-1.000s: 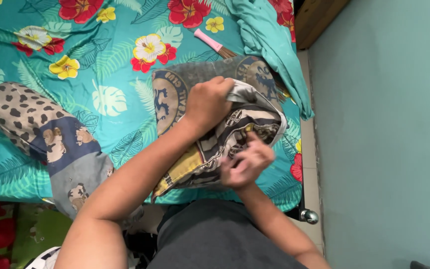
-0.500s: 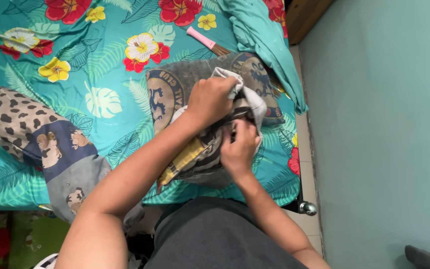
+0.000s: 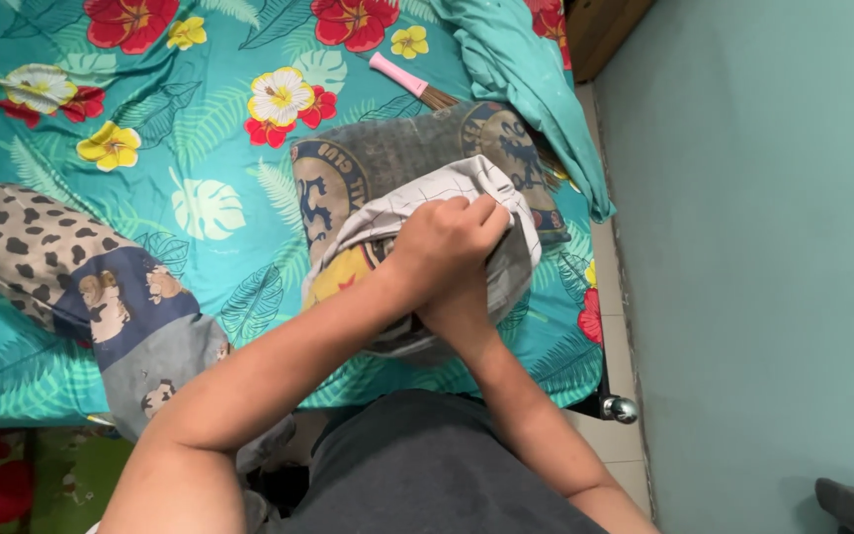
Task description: The person is putting cases on a square pillow and then on a long bolster on a bed.
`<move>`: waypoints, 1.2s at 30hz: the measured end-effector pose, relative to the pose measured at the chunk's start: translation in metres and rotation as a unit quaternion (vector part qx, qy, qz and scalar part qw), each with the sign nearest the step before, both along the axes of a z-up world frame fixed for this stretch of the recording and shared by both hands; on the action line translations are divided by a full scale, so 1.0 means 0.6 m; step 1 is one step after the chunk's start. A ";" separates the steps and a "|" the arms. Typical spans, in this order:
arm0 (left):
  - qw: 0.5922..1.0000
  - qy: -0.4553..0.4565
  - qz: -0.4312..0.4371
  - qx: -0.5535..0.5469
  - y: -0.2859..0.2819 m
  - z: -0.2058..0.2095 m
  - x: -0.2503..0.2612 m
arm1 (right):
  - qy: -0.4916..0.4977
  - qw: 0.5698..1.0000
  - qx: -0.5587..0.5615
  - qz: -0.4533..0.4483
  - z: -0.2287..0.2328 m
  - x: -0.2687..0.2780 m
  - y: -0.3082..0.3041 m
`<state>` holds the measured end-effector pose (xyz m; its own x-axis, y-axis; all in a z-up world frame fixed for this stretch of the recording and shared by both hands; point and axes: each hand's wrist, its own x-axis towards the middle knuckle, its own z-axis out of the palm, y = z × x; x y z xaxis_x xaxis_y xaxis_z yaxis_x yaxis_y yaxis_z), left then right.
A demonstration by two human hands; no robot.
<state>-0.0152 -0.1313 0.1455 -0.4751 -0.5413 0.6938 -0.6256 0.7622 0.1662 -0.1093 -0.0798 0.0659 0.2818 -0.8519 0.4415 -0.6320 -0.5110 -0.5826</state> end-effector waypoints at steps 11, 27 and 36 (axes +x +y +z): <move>0.999 -0.039 0.034 0.001 -0.016 -0.045 -0.013 | 0.076 0.993 0.022 0.085 -0.072 0.004 0.001; 0.960 -0.017 0.231 0.157 0.005 -0.042 0.205 | -0.136 0.969 -0.072 -0.195 -0.042 -0.049 -0.044; 0.927 0.124 0.210 0.287 0.053 -0.126 0.199 | -0.208 0.933 -0.016 -0.293 0.015 -0.066 -0.049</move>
